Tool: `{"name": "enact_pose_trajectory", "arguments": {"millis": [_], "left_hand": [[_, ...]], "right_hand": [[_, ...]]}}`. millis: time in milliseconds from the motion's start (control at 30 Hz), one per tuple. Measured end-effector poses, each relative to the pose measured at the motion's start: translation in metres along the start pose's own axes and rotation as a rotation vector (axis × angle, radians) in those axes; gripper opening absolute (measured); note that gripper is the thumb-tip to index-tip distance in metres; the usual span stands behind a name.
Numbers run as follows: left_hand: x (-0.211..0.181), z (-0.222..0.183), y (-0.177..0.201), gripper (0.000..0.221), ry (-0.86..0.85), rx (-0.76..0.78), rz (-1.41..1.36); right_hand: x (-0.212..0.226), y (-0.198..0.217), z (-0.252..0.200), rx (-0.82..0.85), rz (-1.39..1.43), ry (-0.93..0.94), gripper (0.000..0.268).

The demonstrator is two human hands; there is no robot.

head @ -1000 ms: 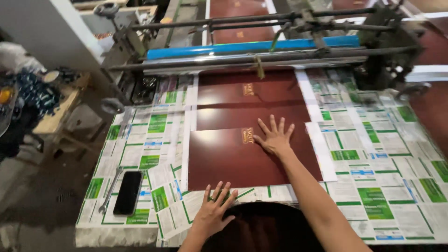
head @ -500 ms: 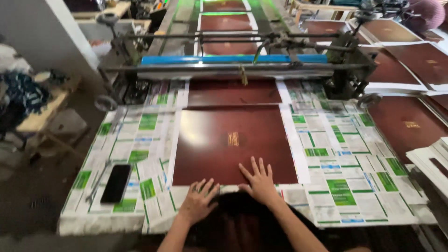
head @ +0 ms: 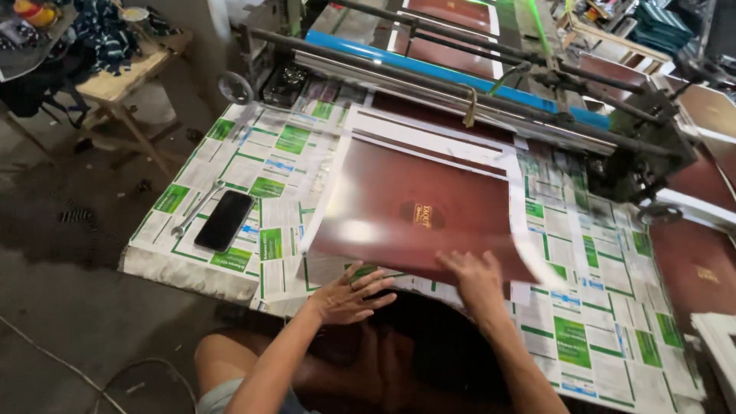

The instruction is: Feeding printed paper sheets into a rolling machine for finishing and stacking the processed sheets.

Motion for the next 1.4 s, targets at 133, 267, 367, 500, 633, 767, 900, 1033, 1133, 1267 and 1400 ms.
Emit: {"name": "enact_pose_trajectory", "arguments": {"millis": [133, 267, 367, 500, 633, 767, 900, 1033, 1133, 1267, 1400], "left_hand": [[0.010, 0.014, 0.010, 0.084, 0.114, 0.099, -0.139], [0.020, 0.021, -0.001, 0.100, 0.342, 0.308, -0.326], [0.023, 0.019, -0.002, 0.102, 0.387, 0.400, -0.375], [0.022, 0.015, 0.001, 0.101, 0.376, 0.400, -0.398], [0.021, 0.019, 0.002, 0.100, 0.366, 0.350, -0.388], [0.025, 0.019, 0.006, 0.099, 0.365, 0.376, -0.380], [0.024, 0.022, 0.010, 0.098, 0.373, 0.371, -0.391], [0.024, 0.023, 0.014, 0.098, 0.369, 0.366, -0.417], [0.026, 0.025, 0.012, 0.098, 0.347, 0.353, -0.394], [0.026, 0.026, 0.011, 0.096, 0.345, 0.344, -0.392], [0.027, 0.027, 0.013, 0.095, 0.360, 0.358, -0.401]], "right_hand": [[0.023, 0.030, -0.008, -0.356, 0.051, -0.230, 0.065], [0.025, -0.032, -0.007, -0.321, -0.037, -0.281, 0.065], [0.037, -0.054, -0.010, -0.129, -0.026, -0.302, 0.067], [0.035, -0.073, -0.008, 0.075, 0.063, -0.392, 0.079], [0.004, -0.077, 0.028, 0.076, 0.083, -0.397, 0.080], [-0.024, -0.084, 0.074, 0.105, 0.126, -0.404, 0.081], [-0.041, -0.084, 0.097, 0.185, 0.180, -0.410, 0.086], [-0.049, -0.080, 0.116, 0.230, 0.202, -0.418, 0.088], [-0.056, -0.083, 0.128, 0.235, 0.233, -0.424, 0.090], [-0.065, -0.090, 0.145, 0.264, 0.253, -0.432, 0.092], [-0.082, -0.099, 0.169, 0.281, 0.245, -0.424, 0.094]]}}
Point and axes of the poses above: each hand's wrist, its own z-axis towards the middle knuckle, its own y-axis out of the back of the hand, x = y × z, the point moved 3 cm from there along z, towards the middle knuckle, and after that the axes turned 1 degree about -x, right-handed, at the moved point
